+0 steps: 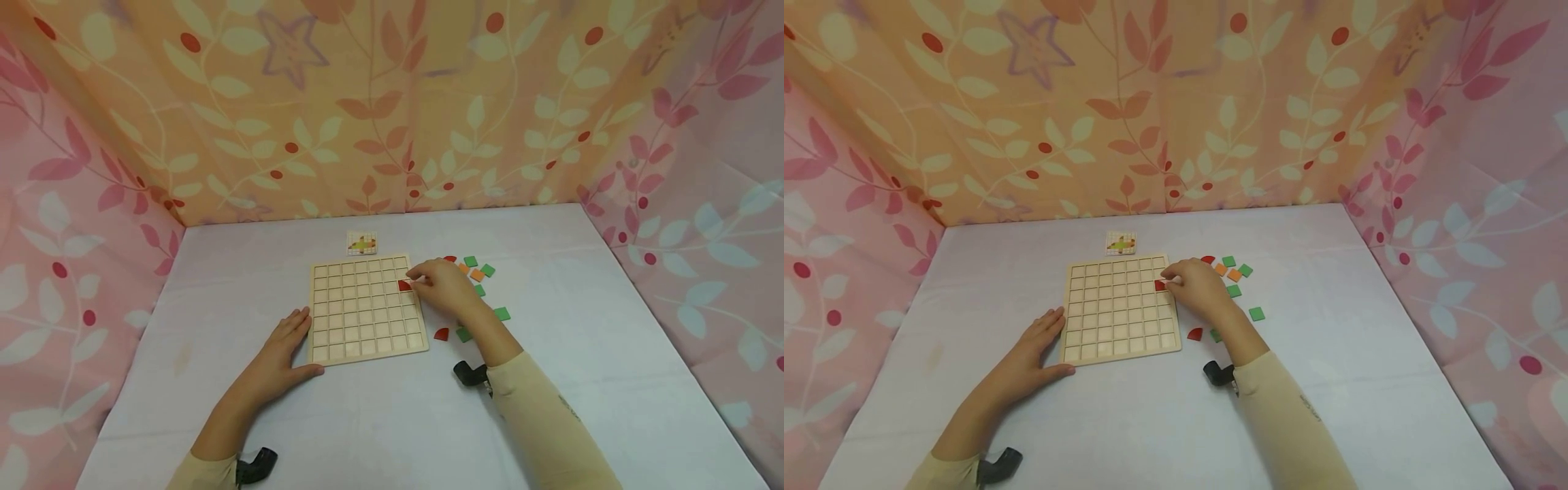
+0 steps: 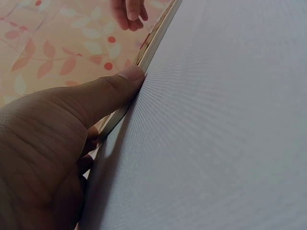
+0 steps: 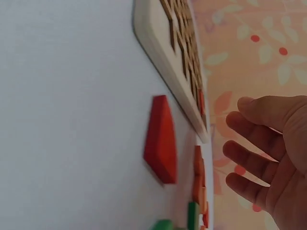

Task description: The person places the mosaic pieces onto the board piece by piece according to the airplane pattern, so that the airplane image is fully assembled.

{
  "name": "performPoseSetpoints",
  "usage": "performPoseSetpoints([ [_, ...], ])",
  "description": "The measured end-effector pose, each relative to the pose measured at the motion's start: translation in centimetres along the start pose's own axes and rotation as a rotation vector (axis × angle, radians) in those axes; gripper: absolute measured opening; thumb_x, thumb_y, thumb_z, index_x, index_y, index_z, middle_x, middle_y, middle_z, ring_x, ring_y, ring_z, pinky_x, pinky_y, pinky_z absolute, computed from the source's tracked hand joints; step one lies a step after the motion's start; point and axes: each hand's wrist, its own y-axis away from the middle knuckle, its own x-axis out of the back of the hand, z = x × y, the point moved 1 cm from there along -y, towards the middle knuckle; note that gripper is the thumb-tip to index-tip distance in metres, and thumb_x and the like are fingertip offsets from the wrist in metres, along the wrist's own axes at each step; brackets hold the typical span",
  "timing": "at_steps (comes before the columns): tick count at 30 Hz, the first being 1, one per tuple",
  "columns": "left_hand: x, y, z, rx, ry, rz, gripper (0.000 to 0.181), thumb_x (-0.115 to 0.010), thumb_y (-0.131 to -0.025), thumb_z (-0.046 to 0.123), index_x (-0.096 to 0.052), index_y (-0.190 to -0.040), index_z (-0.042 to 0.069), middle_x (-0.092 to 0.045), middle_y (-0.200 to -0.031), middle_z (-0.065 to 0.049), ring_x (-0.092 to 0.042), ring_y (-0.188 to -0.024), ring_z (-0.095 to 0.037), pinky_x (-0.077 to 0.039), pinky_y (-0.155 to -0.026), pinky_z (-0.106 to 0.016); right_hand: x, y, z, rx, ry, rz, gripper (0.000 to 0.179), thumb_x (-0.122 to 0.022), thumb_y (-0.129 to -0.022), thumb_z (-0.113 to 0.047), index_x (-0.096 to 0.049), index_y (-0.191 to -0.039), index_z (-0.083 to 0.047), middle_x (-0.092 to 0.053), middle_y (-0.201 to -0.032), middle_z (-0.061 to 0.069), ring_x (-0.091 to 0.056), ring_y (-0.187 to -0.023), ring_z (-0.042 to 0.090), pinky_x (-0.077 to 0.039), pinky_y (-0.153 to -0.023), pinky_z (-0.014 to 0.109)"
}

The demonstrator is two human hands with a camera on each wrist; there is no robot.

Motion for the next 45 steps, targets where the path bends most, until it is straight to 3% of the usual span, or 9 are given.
performPoseSetpoints([
  [9,-0.1,0.1,-0.1,-0.007,-0.006,0.016,0.108,-0.083,-0.081,0.052,-0.031,-0.159,0.0,-0.021,-0.171,-0.01,-0.012,-0.159,-0.034,-0.01,-0.13,-0.046,3.6,0.9,0.1,0.073,0.005,0.054,0.025,-0.073,-0.095,-0.021,-0.076,-0.12,-0.017,-0.074,-0.118,-0.002,-0.06,-0.121,0.022,-0.051,-0.105,0.045],
  [20,0.0,-0.1,-0.1,-0.01,-0.008,-0.003,0.109,-0.083,-0.081,0.053,-0.03,-0.159,-0.001,-0.02,-0.171,-0.01,-0.011,-0.159,-0.033,-0.01,-0.13,-0.047,6.1,3.5,2.1,0.143,-0.015,0.201,0.022,-0.078,-0.092,-0.017,-0.077,-0.114,-0.018,-0.073,-0.115,-0.001,-0.06,-0.119,0.021,-0.053,-0.103,0.047],
  [24,0.0,0.0,-0.1,-0.005,-0.012,0.002,0.108,-0.084,-0.081,0.05,-0.03,-0.159,-0.001,-0.02,-0.171,-0.01,-0.012,-0.159,-0.034,-0.01,-0.13,-0.049,6.3,3.4,2.6,0.153,-0.022,0.209,0.022,-0.077,-0.093,-0.015,-0.077,-0.115,-0.016,-0.073,-0.117,0.0,-0.059,-0.12,0.021,-0.053,-0.103,0.046],
  [35,-0.1,-0.1,-0.1,-0.027,-0.011,-0.007,0.11,-0.082,-0.081,0.054,-0.028,-0.16,0.0,-0.019,-0.171,-0.011,-0.011,-0.159,-0.035,-0.008,-0.13,-0.047,6.1,3.5,5.0,0.063,-0.005,0.21,0.025,-0.077,-0.094,-0.02,-0.076,-0.119,-0.017,-0.071,-0.119,0.0,-0.058,-0.121,0.021,-0.051,-0.104,0.047],
  [45,-0.1,0.0,-0.2,-0.004,-0.013,-0.017,0.112,-0.082,-0.081,0.057,-0.027,-0.161,0.001,-0.017,-0.172,-0.008,-0.01,-0.159,-0.032,-0.005,-0.131,-0.042,5.9,3.1,7.5,-0.017,-0.047,0.233,0.026,-0.077,-0.093,-0.018,-0.076,-0.118,-0.016,-0.071,-0.124,0.003,-0.056,-0.126,0.025,-0.047,-0.109,0.05],
])
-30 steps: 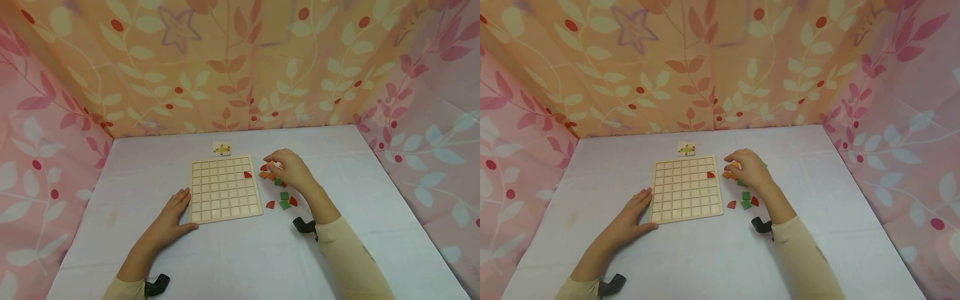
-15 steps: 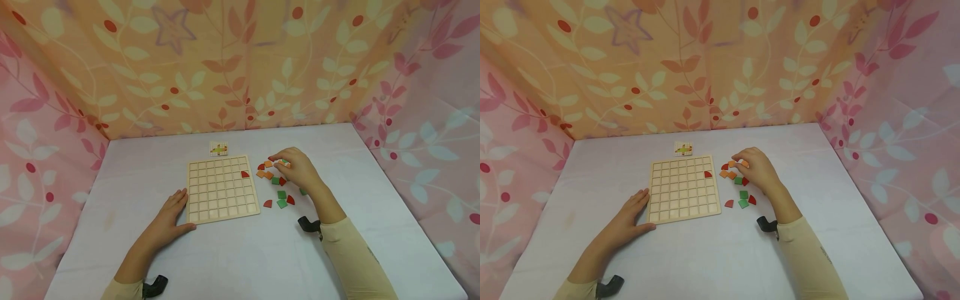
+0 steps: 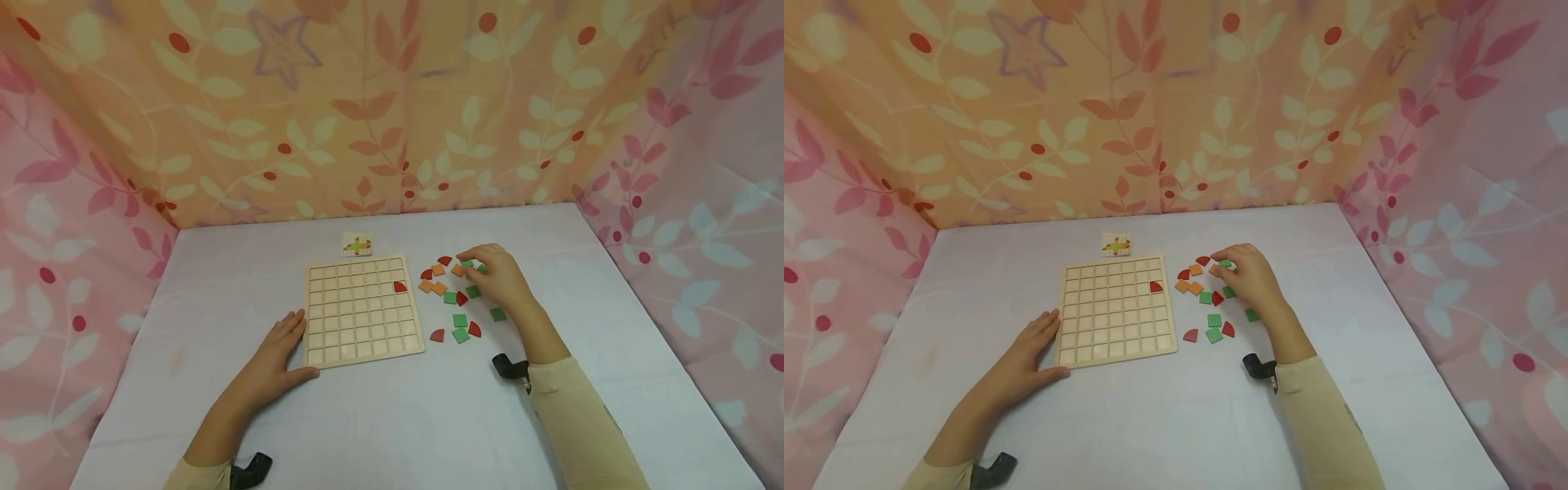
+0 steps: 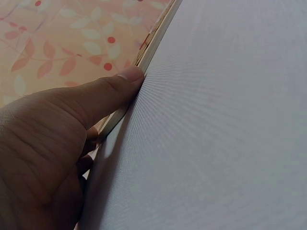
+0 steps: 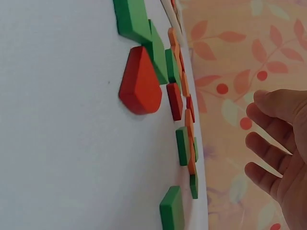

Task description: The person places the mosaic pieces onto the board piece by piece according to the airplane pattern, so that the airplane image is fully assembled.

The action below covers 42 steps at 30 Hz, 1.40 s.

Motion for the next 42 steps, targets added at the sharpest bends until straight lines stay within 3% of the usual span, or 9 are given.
performPoseSetpoints([
  [12,0.2,0.2,0.2,-0.002,-0.001,0.007,0.11,-0.083,-0.081,0.052,-0.027,-0.161,0.001,-0.018,-0.171,-0.01,-0.011,-0.159,-0.033,-0.003,-0.131,-0.037,-0.7,-0.1,2.4,-0.12,0.033,-0.087,0.029,-0.072,-0.097,-0.022,-0.074,-0.124,-0.013,-0.069,-0.13,0.012,-0.054,-0.127,0.033,-0.043,-0.111,0.056],
  [21,-0.1,0.4,0.1,-0.037,-0.007,0.059,0.108,-0.085,-0.08,0.051,-0.032,-0.158,-0.003,-0.024,-0.169,-0.015,-0.016,-0.157,-0.038,0.0,-0.13,-0.03,-1.3,0.0,4.3,-0.077,0.033,-0.116,0.025,-0.074,-0.095,-0.018,-0.076,-0.119,-0.011,-0.073,-0.121,0.011,-0.057,-0.118,0.032,-0.046,-0.105,0.054],
  [27,-0.2,0.3,0.1,-0.004,0.004,0.027,0.11,-0.082,-0.081,0.055,-0.029,-0.16,-0.001,-0.02,-0.171,-0.011,-0.012,-0.159,-0.034,0.0,-0.13,-0.031,-1.3,0.2,4.8,-0.075,0.029,-0.142,0.026,-0.074,-0.095,-0.017,-0.076,-0.121,-0.014,-0.072,-0.123,0.008,-0.055,-0.12,0.03,-0.045,-0.107,0.052],
  [42,-0.1,0.2,0.0,-0.021,-0.016,0.031,0.109,-0.081,-0.082,0.056,-0.029,-0.16,0.0,-0.021,-0.171,-0.01,-0.013,-0.159,-0.034,-0.002,-0.13,-0.033,-1.1,0.2,5.2,-0.029,0.057,-0.114,0.027,-0.074,-0.093,-0.01,-0.076,-0.12,-0.013,-0.071,-0.125,0.008,-0.055,-0.117,0.029,-0.046,-0.105,0.051],
])
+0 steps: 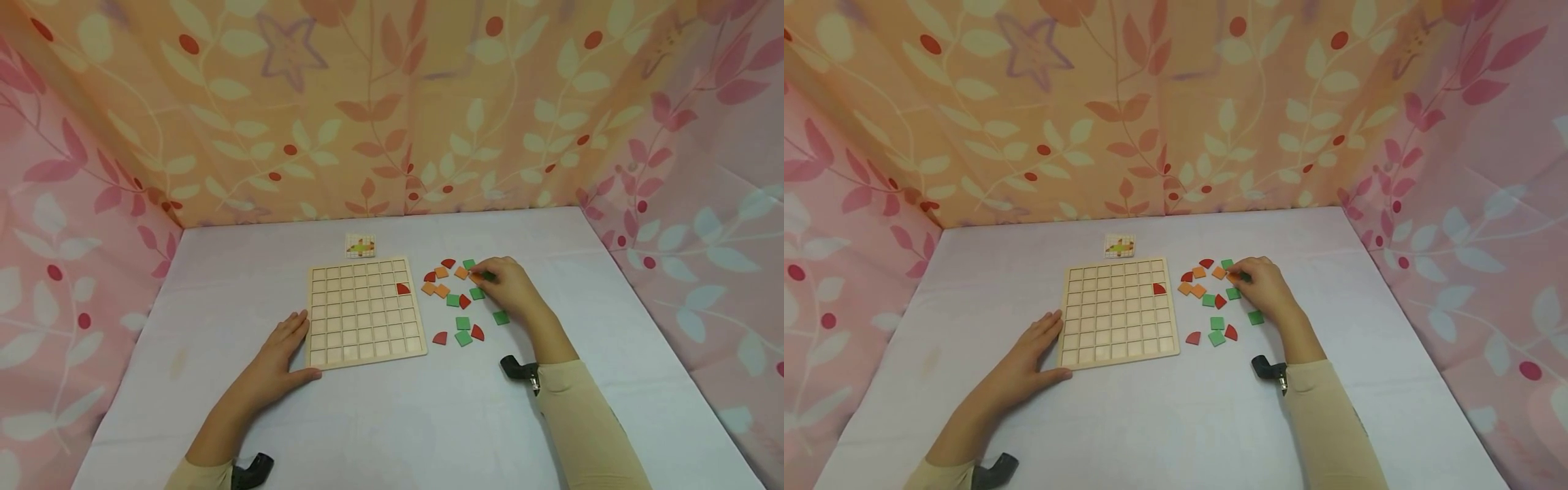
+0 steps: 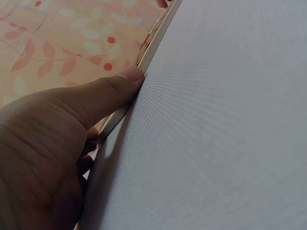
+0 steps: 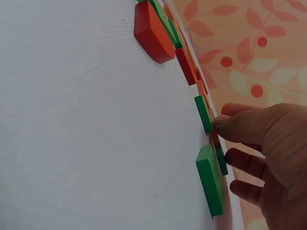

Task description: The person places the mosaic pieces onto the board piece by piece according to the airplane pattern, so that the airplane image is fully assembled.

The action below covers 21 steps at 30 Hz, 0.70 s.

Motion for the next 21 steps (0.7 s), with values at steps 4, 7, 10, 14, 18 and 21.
performPoseSetpoints([
  [4,0.01,0.02,0.08,-0.017,0.002,0.019,0.108,-0.082,-0.082,0.054,-0.031,-0.159,-0.001,-0.022,-0.17,-0.012,-0.014,-0.158,-0.036,-0.002,-0.13,-0.033,-0.03,0.02,0.03,0.012,0.005,0.009,0.026,-0.074,-0.093,-0.011,-0.076,-0.119,-0.013,-0.072,-0.124,0.007,-0.055,-0.116,0.029,-0.047,-0.104,0.051],
  [7,-0.01,0.05,0.14,-0.022,-0.001,0.029,0.107,-0.082,-0.082,0.053,-0.031,-0.159,-0.001,-0.023,-0.17,-0.013,-0.015,-0.158,-0.036,-0.001,-0.13,-0.029,-0.09,-0.04,0.05,0.012,0.008,0.01,0.024,-0.074,-0.094,-0.013,-0.076,-0.118,-0.014,-0.072,-0.124,0.006,-0.055,-0.116,0.028,-0.047,-0.104,0.05],
  [10,0.04,0.09,0.21,-0.019,0.0,0.024,0.107,-0.082,-0.082,0.052,-0.03,-0.159,-0.002,-0.022,-0.17,-0.013,-0.014,-0.158,-0.036,0.0,-0.129,-0.029,-0.08,-0.07,0.03,0.016,0.01,0.004,0.024,-0.073,-0.095,-0.013,-0.076,-0.119,-0.014,-0.071,-0.124,0.006,-0.055,-0.116,0.028,-0.047,-0.104,0.051],
  [14,0.18,0.08,0.38,-0.002,0.0,0.006,0.108,-0.082,-0.082,0.052,-0.03,-0.16,-0.001,-0.021,-0.171,-0.011,-0.013,-0.158,-0.035,-0.003,-0.131,-0.035,-0.07,-0.03,-0.06,0.028,0.02,0.011,0.022,-0.073,-0.095,-0.015,-0.076,-0.118,-0.014,-0.072,-0.123,0.007,-0.056,-0.115,0.029,-0.047,-0.103,0.051],
  [18,0.26,0.01,0.41,0.022,0.0,-0.015,0.109,-0.083,-0.082,0.052,-0.029,-0.16,0.001,-0.019,-0.171,-0.009,-0.012,-0.159,-0.033,-0.006,-0.131,-0.041,-0.08,-0.08,-0.1,0.043,0.034,0.014,0.021,-0.073,-0.096,-0.014,-0.077,-0.116,-0.013,-0.072,-0.122,0.007,-0.056,-0.115,0.029,-0.047,-0.103,0.051],
  [21,0.22,-0.04,0.41,0.026,0.001,-0.018,0.109,-0.083,-0.081,0.053,-0.028,-0.16,0.001,-0.019,-0.171,-0.009,-0.011,-0.159,-0.033,-0.008,-0.13,-0.043,0.02,-0.05,0.03,0.05,0.045,0.007,0.022,-0.069,-0.097,-0.008,-0.077,-0.117,-0.013,-0.071,-0.123,0.007,-0.055,-0.118,0.03,-0.045,-0.106,0.052],
])
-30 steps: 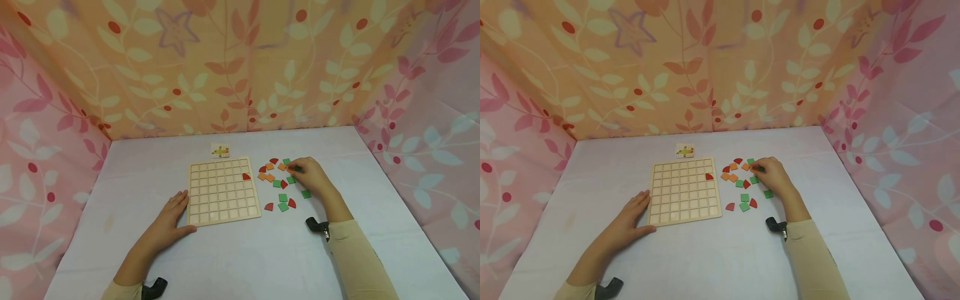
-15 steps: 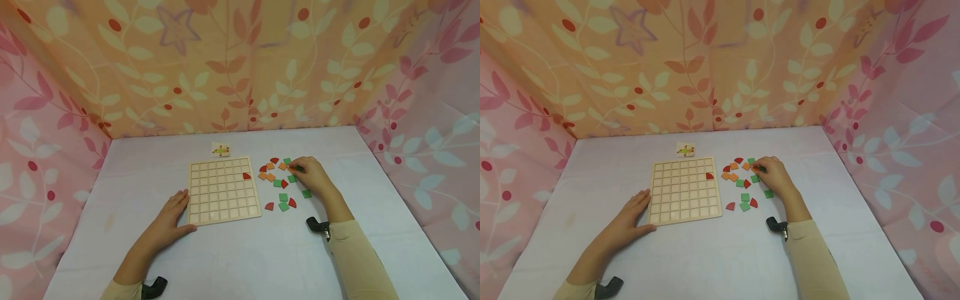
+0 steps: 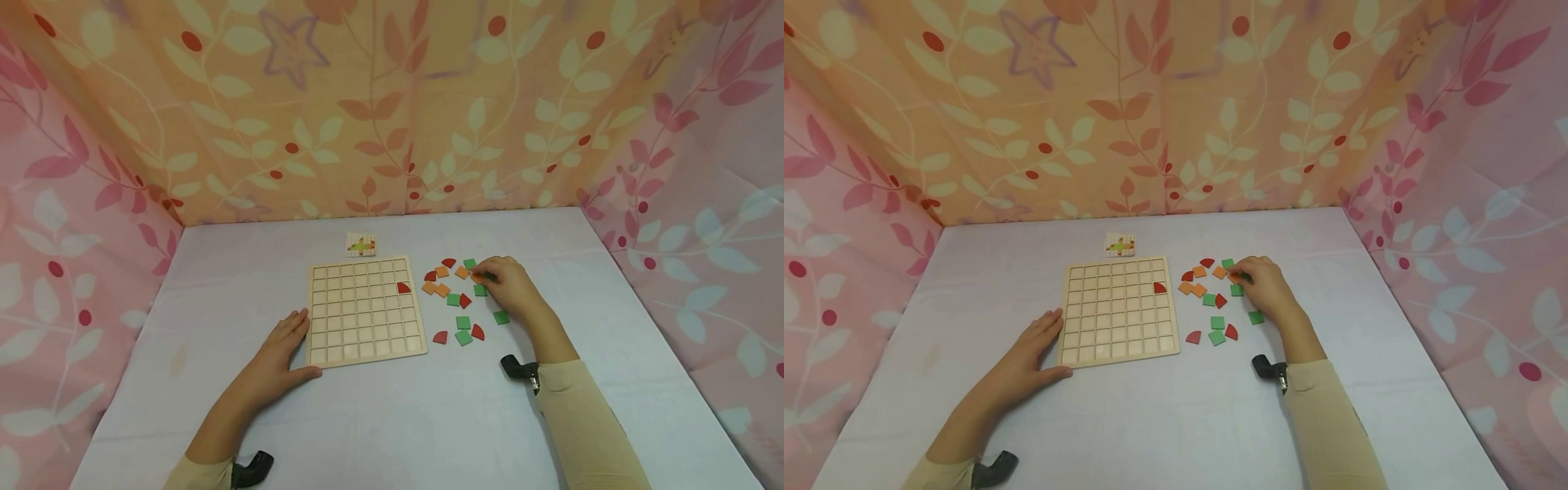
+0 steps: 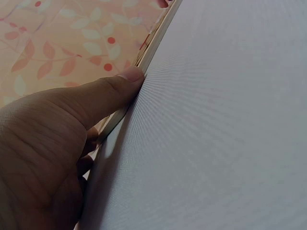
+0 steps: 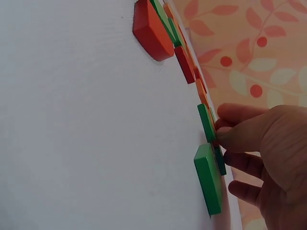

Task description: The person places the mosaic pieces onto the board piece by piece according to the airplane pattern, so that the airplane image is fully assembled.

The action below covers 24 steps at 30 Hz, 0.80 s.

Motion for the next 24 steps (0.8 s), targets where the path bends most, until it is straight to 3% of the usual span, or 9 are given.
performPoseSetpoints([
  [5,0.02,-0.06,0.17,-0.001,0.001,0.005,0.109,-0.083,-0.081,0.052,-0.029,-0.16,0.0,-0.02,-0.171,-0.01,-0.012,-0.159,-0.034,-0.01,-0.13,-0.047,0.23,0.25,0.3,-0.001,0.023,-0.031,0.028,-0.061,-0.1,-0.003,-0.075,-0.121,-0.013,-0.066,-0.126,0.007,-0.052,-0.122,0.031,-0.042,-0.109,0.054],
  [17,-0.13,-0.01,-0.06,-0.006,0.007,0.001,0.109,-0.082,-0.081,0.054,-0.029,-0.16,0.001,-0.02,-0.171,-0.01,-0.012,-0.159,-0.033,-0.008,-0.13,-0.044,0.4,0.37,0.87,0.0,0.057,-0.055,0.027,-0.07,-0.097,-0.01,-0.075,-0.124,-0.012,-0.065,-0.122,0.009,-0.052,-0.119,0.033,-0.035,-0.109,0.056],
  [24,-0.04,-0.02,-0.1,-0.012,0.005,0.001,0.109,-0.082,-0.081,0.054,-0.029,-0.16,0.0,-0.02,-0.171,-0.01,-0.012,-0.159,-0.033,-0.008,-0.13,-0.044,0.61,0.39,1.06,-0.049,0.072,-0.072,0.031,-0.07,-0.097,-0.014,-0.072,-0.128,-0.011,-0.064,-0.125,0.012,-0.051,-0.121,0.035,-0.032,-0.108,0.058],
])
